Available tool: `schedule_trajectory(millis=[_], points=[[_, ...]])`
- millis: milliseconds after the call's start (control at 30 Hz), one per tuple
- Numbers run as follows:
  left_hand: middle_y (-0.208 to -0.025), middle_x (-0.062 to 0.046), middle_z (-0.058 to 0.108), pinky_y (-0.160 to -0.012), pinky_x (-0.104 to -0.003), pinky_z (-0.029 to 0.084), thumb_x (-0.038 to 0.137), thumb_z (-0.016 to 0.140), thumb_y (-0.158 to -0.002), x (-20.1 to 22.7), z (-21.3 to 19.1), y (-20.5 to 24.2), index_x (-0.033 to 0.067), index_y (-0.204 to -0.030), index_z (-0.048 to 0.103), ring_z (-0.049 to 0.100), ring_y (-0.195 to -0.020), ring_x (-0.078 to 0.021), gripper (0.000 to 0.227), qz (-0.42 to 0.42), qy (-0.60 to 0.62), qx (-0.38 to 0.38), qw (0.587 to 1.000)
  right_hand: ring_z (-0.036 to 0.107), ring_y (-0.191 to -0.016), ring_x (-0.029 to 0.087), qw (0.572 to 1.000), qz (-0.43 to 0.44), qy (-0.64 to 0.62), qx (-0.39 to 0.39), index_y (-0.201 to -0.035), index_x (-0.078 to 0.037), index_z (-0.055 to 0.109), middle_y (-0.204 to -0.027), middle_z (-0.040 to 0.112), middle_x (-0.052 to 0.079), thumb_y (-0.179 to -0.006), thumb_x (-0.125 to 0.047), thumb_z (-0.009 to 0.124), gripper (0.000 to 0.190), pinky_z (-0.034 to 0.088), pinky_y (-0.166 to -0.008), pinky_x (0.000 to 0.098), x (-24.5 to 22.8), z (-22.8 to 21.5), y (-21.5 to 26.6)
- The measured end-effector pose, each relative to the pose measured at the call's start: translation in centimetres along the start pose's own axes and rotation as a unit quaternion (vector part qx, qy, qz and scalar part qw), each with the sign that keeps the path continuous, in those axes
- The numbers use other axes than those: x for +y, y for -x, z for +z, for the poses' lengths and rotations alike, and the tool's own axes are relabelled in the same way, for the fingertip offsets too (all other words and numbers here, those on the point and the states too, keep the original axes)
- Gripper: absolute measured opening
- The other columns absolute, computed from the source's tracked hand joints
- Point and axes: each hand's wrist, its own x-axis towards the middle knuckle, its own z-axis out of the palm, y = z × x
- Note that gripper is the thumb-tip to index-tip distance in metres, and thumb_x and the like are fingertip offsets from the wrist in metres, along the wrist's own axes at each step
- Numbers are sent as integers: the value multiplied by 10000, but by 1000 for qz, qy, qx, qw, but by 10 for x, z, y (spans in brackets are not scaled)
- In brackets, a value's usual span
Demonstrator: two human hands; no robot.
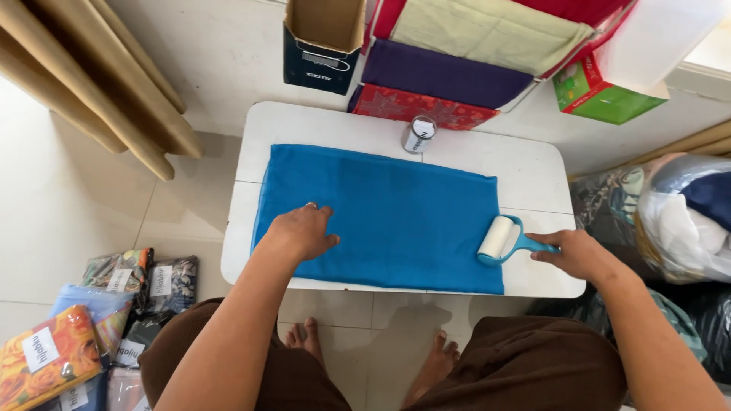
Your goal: The person takes a blue cloth from a bag, spreads it on a table, and uses a lint roller to remove lint from it.
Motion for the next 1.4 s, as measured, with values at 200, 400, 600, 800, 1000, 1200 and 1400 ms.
schedule_trajectory(millis=[200, 400, 600, 800, 1000, 1200, 1400], points=[[-1452, -124, 579, -996, -457, 581, 464, 709, -947, -1, 11, -6, 175, -1487, 509, 697, -1176, -306, 645, 1, -18, -51, 999, 802, -792, 325, 984, 46, 145, 94, -1279, -164, 627, -920, 800, 136, -1008, -437, 534, 395, 648, -756, 456, -20, 37, 49], [-1404, -210, 616, -929, -491, 607, 427, 660, -968, 1, 13, -12, 149, -1506, 522, 658, -1244, -367, 622, 34, -23, -78, 996, 758, -996, 455, 993, -1, 110, 31, -1253, -40, 685, -1038, 761, 277, -964, -354, 534, 453, 634, -808, 541, -63, 53, 36], [-1416, -206, 612, -910, -493, 615, 439, 667, -961, -9, 22, -19, 165, -1502, 533, 671, -1229, -367, 621, 21, -13, -77, 997, 766, -909, 436, 985, -15, 117, 129, -1009, 14, 789, -881, 769, 254, -951, -309, 556, 403, 620, -726, 550, -68, 29, -75], [-1414, -209, 617, -898, -502, 613, 469, 682, -944, -17, 19, -22, 164, -1498, 543, 681, -1211, -369, 647, -11, -33, -69, 997, 760, -921, 447, 981, 26, 70, 180, -1060, 40, 797, -945, 775, 273, -950, -270, 629, 369, 615, -740, 569, -87, -2, -120], [-1334, -220, 668, -896, -549, 602, 462, 680, -938, -20, -12, -8, 107, -1429, 607, 697, -1174, -395, 610, -46, -17, -16, 999, 769, -840, 420, 944, 15, 166, 284, -1072, -21, 758, -901, 767, 224, -956, -286, 661, 305, 626, -668, 530, -64, -1, -85], [-1238, -230, 701, -856, -583, 596, 484, 643, -938, -45, -19, -16, 68, -1374, 636, 721, -1099, -407, 603, -102, -23, 62, 993, 741, -934, 465, 954, -150, 131, 223, -1388, -177, 550, -1059, 695, 174, -1058, -316, 456, 370, 612, -794, 569, -100, -34, 12], [-1228, -165, 712, -943, -586, 541, 503, 547, -1000, -57, -36, -4, 71, -1325, 654, 699, -1153, -391, 552, -171, 41, 87, 981, 721, -1017, 392, 928, -318, 119, 152, -1359, -214, 607, -1057, 717, 149, -1033, -303, 494, 356, 612, -875, 497, -147, -8, -10]])
